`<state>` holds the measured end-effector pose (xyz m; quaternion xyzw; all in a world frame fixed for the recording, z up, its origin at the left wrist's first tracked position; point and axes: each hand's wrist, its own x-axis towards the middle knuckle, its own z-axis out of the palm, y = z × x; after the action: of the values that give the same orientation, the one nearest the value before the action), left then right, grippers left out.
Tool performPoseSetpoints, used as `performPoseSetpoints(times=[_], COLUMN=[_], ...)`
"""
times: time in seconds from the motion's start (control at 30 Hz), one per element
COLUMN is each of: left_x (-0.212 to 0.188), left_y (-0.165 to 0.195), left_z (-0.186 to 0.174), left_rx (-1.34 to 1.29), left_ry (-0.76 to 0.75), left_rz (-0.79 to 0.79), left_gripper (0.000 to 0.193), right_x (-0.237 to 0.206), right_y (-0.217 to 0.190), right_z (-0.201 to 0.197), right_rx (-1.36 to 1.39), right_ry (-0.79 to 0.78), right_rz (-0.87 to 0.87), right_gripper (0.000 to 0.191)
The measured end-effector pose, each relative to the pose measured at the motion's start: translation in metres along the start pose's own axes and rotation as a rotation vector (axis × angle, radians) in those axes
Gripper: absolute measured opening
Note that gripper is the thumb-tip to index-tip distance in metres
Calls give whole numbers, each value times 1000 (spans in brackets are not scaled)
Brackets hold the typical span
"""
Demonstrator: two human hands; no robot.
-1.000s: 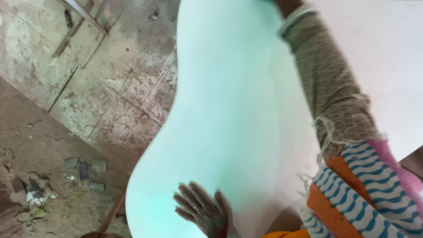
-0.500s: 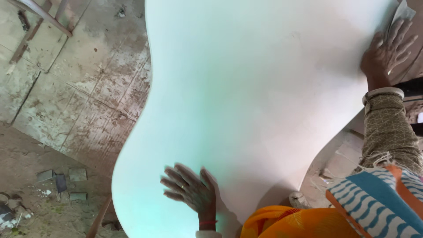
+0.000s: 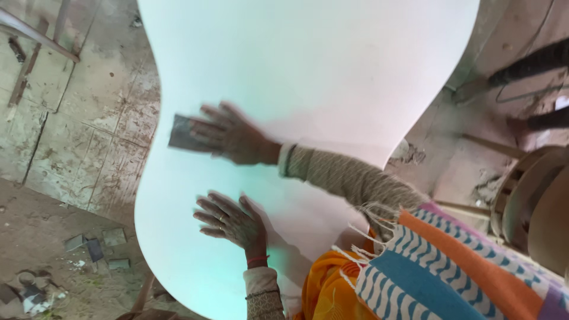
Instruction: The person sands the surface of a large white curved furniture piece using a sanding block. They move around the object, applying pressure and smoothing the surface with repeated strokes.
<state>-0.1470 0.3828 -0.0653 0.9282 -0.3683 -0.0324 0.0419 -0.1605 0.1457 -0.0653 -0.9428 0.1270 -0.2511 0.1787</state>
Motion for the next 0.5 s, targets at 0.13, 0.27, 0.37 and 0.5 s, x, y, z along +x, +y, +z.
performPoseSetpoints(times=[0.13, 0.27, 0.37, 0.5], left_x=[0, -1, -1, 0], left_y=[-4, -6, -2, -5], left_z=[6, 8, 8, 8], left_rx=[-17, -39, -20, -61], left_ry=[2, 19, 19, 34], left_rz=[21, 26, 37, 74], left_gripper=[78, 78, 78, 75], right_x=[-82, -208, -258, -248], right_y=[90, 156, 142, 27], right_z=[-86, -200, -211, -112], right_rx=[-275, -561, -564, -694], right_ry=[-87, 106, 48, -28], right_rz=[405, 944, 1151, 707], right_gripper=[67, 53, 57, 60])
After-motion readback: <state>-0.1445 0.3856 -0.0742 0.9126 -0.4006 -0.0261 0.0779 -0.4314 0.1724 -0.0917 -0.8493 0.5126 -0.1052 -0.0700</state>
